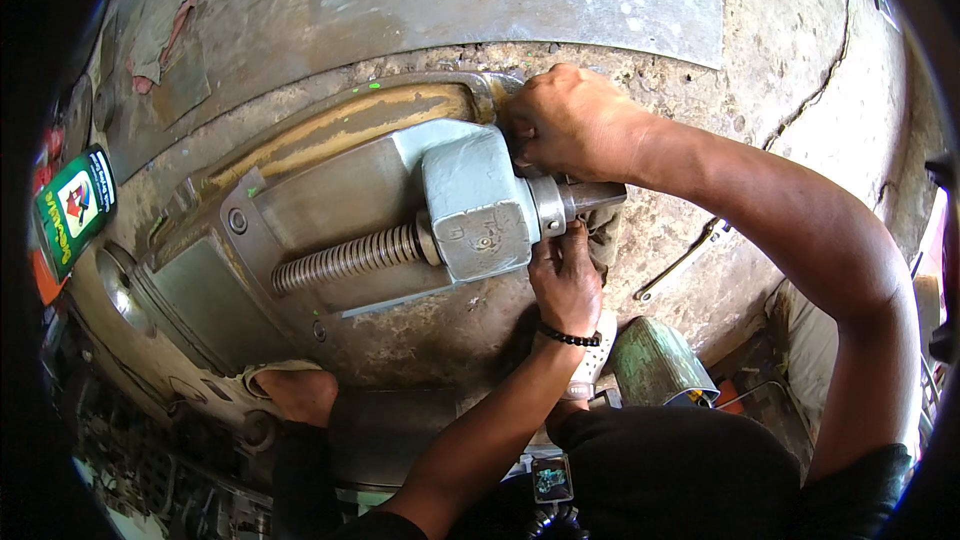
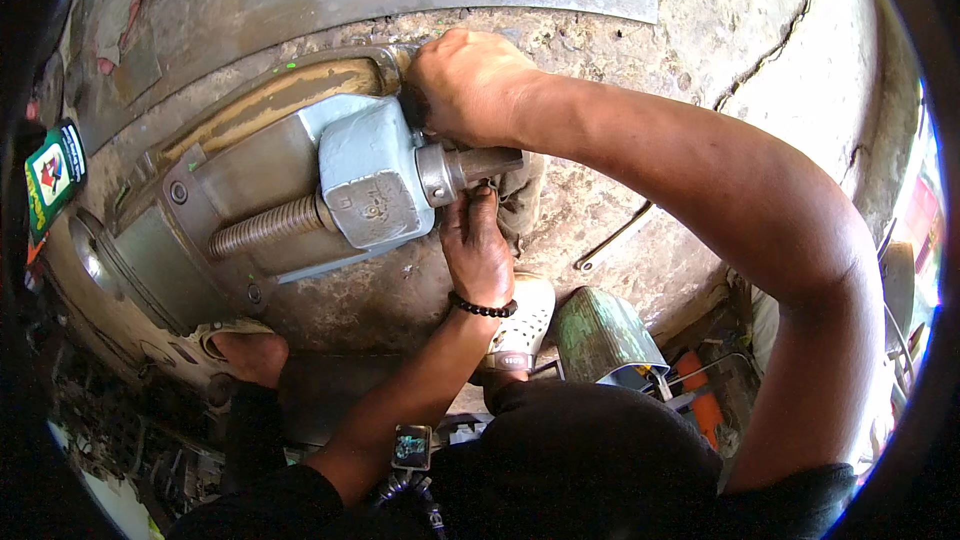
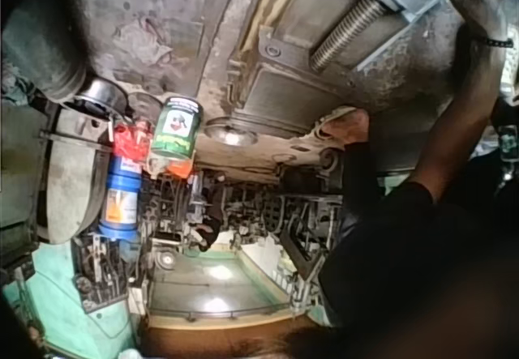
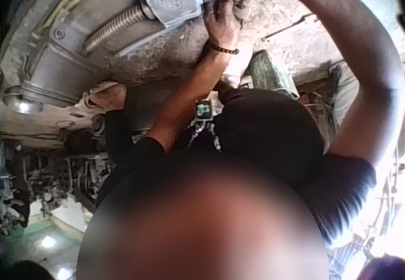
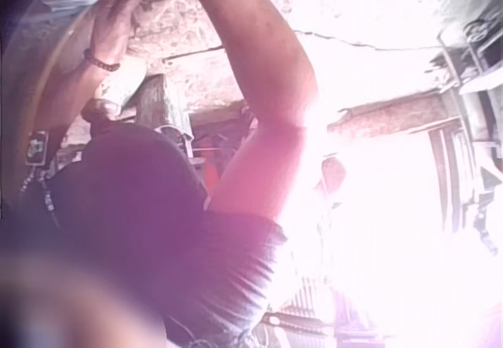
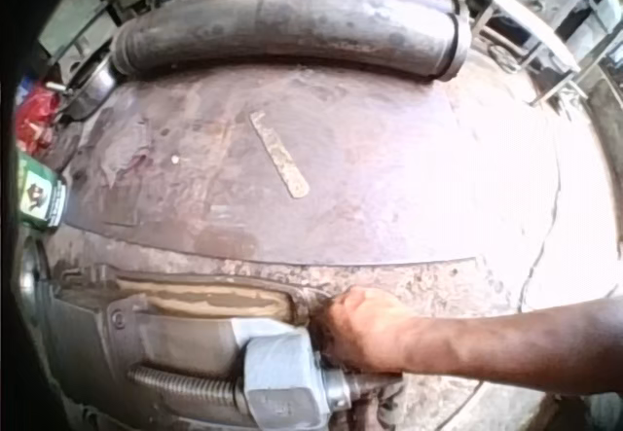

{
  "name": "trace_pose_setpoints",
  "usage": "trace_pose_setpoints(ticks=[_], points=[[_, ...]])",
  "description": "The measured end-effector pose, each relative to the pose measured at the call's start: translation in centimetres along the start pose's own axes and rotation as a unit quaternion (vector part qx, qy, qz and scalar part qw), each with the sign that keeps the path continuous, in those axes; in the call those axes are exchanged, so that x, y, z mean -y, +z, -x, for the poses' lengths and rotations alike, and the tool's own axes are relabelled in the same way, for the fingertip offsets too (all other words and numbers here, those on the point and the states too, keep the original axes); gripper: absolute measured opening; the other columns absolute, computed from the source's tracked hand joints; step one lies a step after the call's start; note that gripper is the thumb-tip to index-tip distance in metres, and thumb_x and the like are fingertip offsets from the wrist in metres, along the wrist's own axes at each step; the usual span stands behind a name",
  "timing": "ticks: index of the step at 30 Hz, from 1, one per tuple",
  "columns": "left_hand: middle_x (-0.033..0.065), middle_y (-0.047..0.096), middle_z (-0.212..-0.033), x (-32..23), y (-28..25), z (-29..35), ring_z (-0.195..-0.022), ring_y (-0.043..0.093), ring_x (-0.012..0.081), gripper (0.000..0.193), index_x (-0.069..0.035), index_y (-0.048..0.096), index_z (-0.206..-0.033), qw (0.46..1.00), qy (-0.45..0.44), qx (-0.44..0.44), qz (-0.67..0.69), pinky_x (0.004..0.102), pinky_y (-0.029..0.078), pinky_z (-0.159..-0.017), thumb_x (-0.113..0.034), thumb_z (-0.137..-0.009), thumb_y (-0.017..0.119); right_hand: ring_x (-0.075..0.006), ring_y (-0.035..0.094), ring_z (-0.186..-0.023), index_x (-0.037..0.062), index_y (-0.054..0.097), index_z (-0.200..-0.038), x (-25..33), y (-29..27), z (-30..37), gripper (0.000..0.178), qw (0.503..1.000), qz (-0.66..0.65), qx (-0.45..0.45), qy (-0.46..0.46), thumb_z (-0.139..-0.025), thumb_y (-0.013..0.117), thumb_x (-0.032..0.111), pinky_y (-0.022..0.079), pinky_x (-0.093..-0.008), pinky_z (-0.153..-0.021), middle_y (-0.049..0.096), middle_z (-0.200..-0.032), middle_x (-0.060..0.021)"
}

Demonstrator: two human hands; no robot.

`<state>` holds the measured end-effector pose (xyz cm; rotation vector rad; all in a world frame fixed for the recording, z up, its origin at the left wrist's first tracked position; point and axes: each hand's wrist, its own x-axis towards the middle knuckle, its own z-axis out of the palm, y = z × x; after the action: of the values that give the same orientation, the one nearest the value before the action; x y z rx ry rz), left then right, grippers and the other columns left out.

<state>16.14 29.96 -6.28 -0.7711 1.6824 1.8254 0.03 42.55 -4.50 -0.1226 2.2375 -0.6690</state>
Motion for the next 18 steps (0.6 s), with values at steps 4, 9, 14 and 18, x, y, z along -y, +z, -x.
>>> trace_pose_setpoints(ticks=[4, 9, 14, 18], points=[[0.0181, 0.067, -0.112, -0.2, -0.1, -0.1, -0.100, 0.060, 0.0220, 0.035, 0.008, 0.058, -0.121, 1.000, 0.004, -0.004, -0.010, 0.0348, 0.045, -0.090, -0.019, -0.099, 0.058, -0.0339, 0.069, -0.099, 0.0001, 0.073, -0.097, 0.3, 0.1, -0.1, 0.027, 1.000, 0.012, -0.014, -0.001, -0.078, 0.068, 0.019, 0.055, -0.0409, -0.088, 0.071, -0.099, -0.0213], [0.0115, 0.065, -0.103, -0.5, 0.2, -0.3, -0.094, 0.056, 0.0180, 0.028, 0.007, 0.062, -0.107, 1.000, -0.012, -0.026, 0.008, 0.0331, 0.043, -0.088, -0.019, -0.098, 0.057, -0.0347, 0.069, -0.096, -0.0006, 0.073, -0.095, 0.2, 0.8, -0.5, 0.024, 0.999, 0.036, -0.024, 0.005, -0.078, 0.068, 0.015, 0.056, -0.0410, -0.084, 0.071, -0.098, -0.0210], [0.0110, 0.067, -0.098, -1.2, 0.0, -0.3, -0.089, 0.057, 0.0177, 0.027, 0.006, 0.064, -0.103, 1.000, -0.019, -0.014, -0.019, 0.0333, 0.045, -0.084, -0.019, -0.098, 0.058, -0.0351, 0.069, -0.096, -0.0020, 0.072, -0.095, -0.9, 0.9, -0.2, 0.023, 0.998, 0.026, -0.038, 0.031, -0.079, 0.066, 0.014, 0.057, -0.0406, -0.084, 0.070, -0.100, -0.0219], [0.0120, 0.068, -0.095, -1.5, 0.2, -0.3, -0.086, 0.059, 0.0180, 0.028, 0.007, 0.064, -0.105, 0.997, -0.013, 0.022, -0.068, 0.0328, 0.047, -0.080, -0.019, -0.098, 0.058, -0.0331, 0.069, -0.083, 0.0033, 0.068, -0.080, -2.4, 0.3, 1.7, 0.018, 0.995, -0.011, -0.057, 0.076, -0.076, 0.072, 0.021, 0.056, -0.0404, -0.080, 0.069, -0.082, -0.0183]])
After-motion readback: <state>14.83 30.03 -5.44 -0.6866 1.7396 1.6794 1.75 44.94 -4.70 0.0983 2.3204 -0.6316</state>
